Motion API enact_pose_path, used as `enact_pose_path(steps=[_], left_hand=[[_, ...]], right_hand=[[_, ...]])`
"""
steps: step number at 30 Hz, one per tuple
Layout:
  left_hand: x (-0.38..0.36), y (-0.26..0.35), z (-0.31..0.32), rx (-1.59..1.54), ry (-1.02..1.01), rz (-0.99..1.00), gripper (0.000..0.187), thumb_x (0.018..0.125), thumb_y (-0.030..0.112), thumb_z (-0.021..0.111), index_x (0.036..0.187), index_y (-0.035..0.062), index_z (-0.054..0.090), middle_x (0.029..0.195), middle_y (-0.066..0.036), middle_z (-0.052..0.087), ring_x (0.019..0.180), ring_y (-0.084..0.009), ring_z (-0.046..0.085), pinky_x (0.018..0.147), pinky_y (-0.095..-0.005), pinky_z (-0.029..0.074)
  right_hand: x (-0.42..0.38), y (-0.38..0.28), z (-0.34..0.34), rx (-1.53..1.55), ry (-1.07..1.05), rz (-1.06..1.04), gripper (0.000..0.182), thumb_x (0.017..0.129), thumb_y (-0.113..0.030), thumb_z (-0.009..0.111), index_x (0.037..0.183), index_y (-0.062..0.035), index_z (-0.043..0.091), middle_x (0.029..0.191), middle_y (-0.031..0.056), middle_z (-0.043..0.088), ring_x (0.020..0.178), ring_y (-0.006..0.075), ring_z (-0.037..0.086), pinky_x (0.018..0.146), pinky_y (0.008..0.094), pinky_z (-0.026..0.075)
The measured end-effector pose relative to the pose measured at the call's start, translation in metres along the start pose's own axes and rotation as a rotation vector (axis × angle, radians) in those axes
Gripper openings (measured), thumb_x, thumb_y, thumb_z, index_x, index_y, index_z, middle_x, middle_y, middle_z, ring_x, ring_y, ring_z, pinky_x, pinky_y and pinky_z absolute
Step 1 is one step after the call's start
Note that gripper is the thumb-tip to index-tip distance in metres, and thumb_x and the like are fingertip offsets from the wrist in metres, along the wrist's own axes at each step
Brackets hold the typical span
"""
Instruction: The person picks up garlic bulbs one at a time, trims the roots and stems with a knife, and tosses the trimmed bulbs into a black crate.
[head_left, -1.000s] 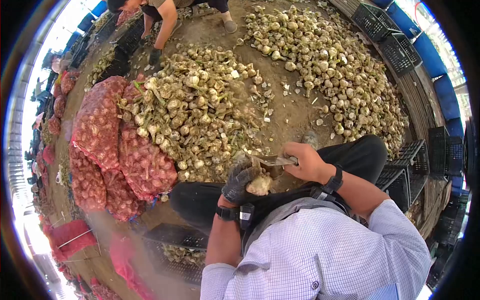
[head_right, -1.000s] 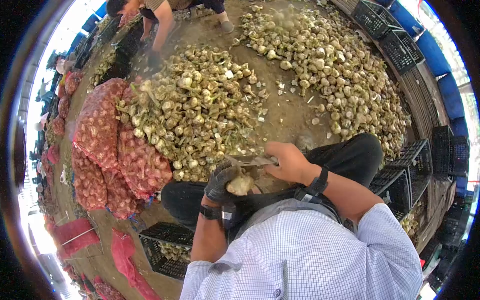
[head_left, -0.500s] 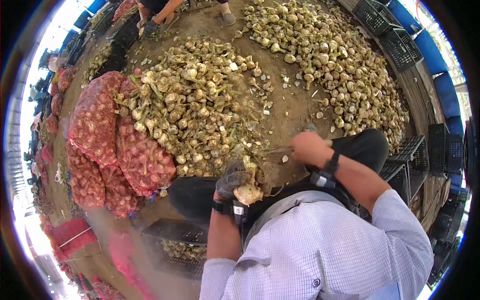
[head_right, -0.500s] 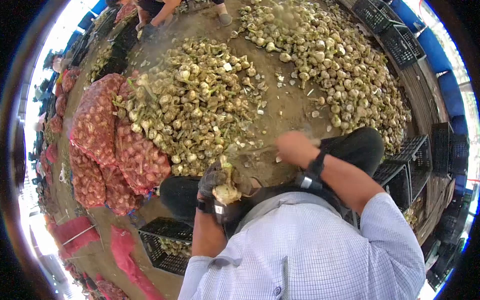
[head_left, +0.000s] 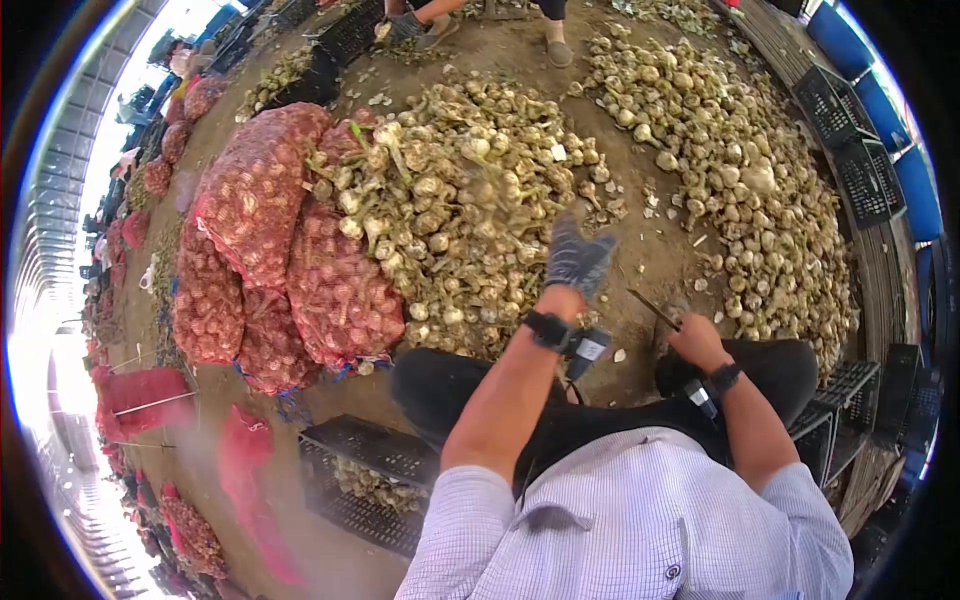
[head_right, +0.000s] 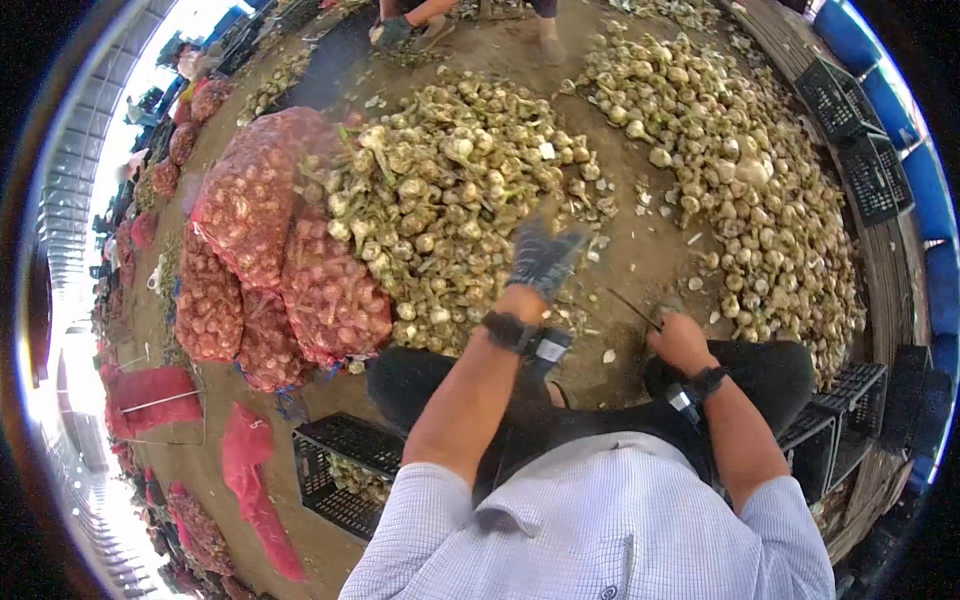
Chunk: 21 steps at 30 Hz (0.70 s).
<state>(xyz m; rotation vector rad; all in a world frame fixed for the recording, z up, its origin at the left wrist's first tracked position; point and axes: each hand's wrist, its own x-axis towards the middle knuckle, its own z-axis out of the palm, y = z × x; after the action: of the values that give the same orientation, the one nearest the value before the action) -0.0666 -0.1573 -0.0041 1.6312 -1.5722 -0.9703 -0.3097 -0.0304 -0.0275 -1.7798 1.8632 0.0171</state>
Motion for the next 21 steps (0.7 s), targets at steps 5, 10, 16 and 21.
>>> enact_pose_path(steps=[5,10,16,21], left_hand=[[0.034,-0.089,-0.119,0.451,0.047,-0.242,0.076,0.08,0.047,0.067,0.135,0.0,0.046,0.141,-0.022,0.044,0.131,-0.0359,0.039,0.11,-0.0405,0.032],[0.07,-0.172,-0.222,0.803,0.115,-0.555,0.062,0.082,0.041,0.067,0.131,0.0045,0.053,0.133,-0.018,0.053,0.124,-0.0302,0.048,0.102,-0.0406,0.04],[0.089,-0.298,-0.244,1.139,0.097,-0.599,0.024,0.093,0.015,0.053,0.11,0.0024,0.065,0.109,-0.019,0.065,0.097,-0.0301,0.063,0.08,-0.0402,0.052],[0.088,-0.209,-0.261,0.806,-0.047,-0.573,0.028,0.094,0.021,0.052,0.103,-0.0003,0.067,0.103,-0.023,0.066,0.092,-0.0327,0.065,0.075,-0.045,0.053]], right_hand=[[-0.005,-0.019,-0.003,-0.039,-0.102,0.05,0.03,0.074,-0.024,0.065,0.078,0.005,0.065,0.078,0.0282,0.063,0.078,0.0447,0.061,0.073,0.0489,0.05],[0.001,-0.025,0.001,-0.063,-0.106,0.014,0.029,0.073,-0.023,0.065,0.081,0.0044,0.066,0.082,0.0271,0.064,0.08,0.0442,0.061,0.075,0.0487,0.05],[0.009,-0.023,0.015,-0.008,-0.05,-0.077,0.024,0.069,-0.016,0.065,0.076,0.0062,0.062,0.077,0.0294,0.061,0.078,0.0462,0.059,0.072,0.0503,0.048],[0.022,-0.013,0.025,-0.068,-0.081,-0.019,0.023,0.067,-0.013,0.068,0.077,0.007,0.062,0.076,0.0298,0.059,0.08,0.0472,0.058,0.07,0.0509,0.047]])
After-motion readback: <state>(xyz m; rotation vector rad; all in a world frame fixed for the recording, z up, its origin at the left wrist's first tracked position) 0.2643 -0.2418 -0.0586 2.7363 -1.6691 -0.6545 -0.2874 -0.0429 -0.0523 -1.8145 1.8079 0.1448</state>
